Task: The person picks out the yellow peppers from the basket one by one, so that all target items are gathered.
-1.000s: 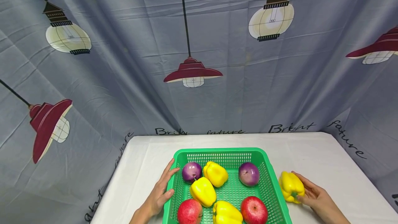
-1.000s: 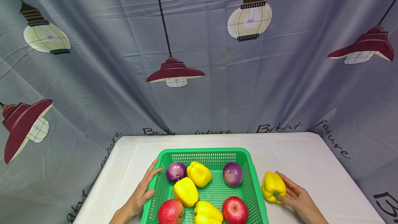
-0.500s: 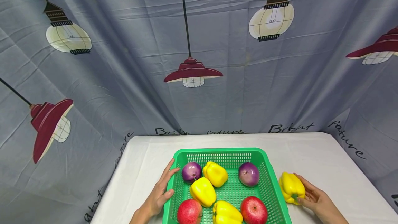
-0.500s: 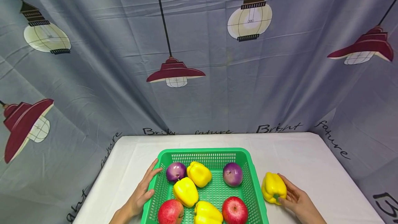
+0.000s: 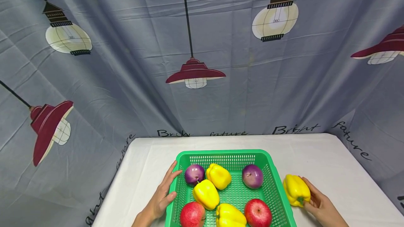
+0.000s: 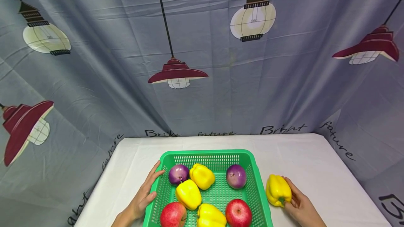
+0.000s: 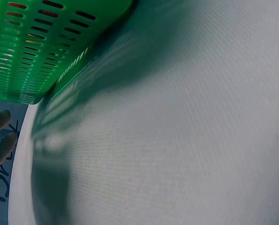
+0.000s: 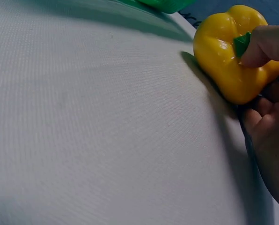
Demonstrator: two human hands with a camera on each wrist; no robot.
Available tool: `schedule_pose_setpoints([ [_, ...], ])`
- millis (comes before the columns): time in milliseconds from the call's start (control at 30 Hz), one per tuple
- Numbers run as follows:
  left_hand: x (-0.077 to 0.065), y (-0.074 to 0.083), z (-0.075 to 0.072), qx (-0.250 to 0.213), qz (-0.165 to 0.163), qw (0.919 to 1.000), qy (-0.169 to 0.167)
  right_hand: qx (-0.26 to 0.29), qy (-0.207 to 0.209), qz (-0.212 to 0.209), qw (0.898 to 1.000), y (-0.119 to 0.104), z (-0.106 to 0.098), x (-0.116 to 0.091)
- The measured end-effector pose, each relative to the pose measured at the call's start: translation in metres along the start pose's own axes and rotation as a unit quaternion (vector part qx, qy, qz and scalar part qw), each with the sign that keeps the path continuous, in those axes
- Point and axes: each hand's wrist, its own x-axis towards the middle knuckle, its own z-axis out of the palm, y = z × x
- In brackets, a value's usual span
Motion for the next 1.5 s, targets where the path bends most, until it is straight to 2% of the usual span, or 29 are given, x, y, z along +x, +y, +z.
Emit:
schedule_pose_setpoints([
  [233, 0.0, -0.001, 0.0, 0.001, 0.002, 1.0, 0.001, -0.008, -0.015, 0.038, 0.999, -0.005, -0.001, 0.002],
  [500, 0.0, -0.002, 0.001, -0.001, 0.003, 1.0, 0.002, -0.002, -0.016, 0.014, 1.0, -0.002, -0.003, 0.0],
  [667, -0.001, -0.002, 0.001, -0.002, 0.004, 1.0, 0.001, 0.003, -0.019, 0.017, 1.0, -0.002, -0.003, 0.0],
  [867, -0.002, -0.002, 0.001, -0.006, -0.004, 1.0, 0.0, 0.032, -0.012, -0.018, 0.999, 0.001, -0.002, -0.003],
  [1100, -0.002, -0.003, 0.001, -0.008, -0.001, 1.0, 0.0, 0.041, -0.001, -0.072, 0.997, 0.001, -0.001, -0.007],
  [1200, -0.002, -0.003, 0.001, -0.009, -0.001, 1.0, 0.0, 0.037, 0.004, -0.09, 0.995, -0.002, -0.002, -0.009],
  [1400, -0.001, -0.003, 0.001, -0.007, 0.004, 1.0, 0.002, 0.02, 0.005, -0.092, 0.996, -0.007, -0.007, -0.012],
  [1500, -0.001, -0.003, 0.001, -0.003, 0.007, 1.0, 0.003, 0.004, 0.014, -0.118, 0.993, -0.008, -0.009, -0.014],
])
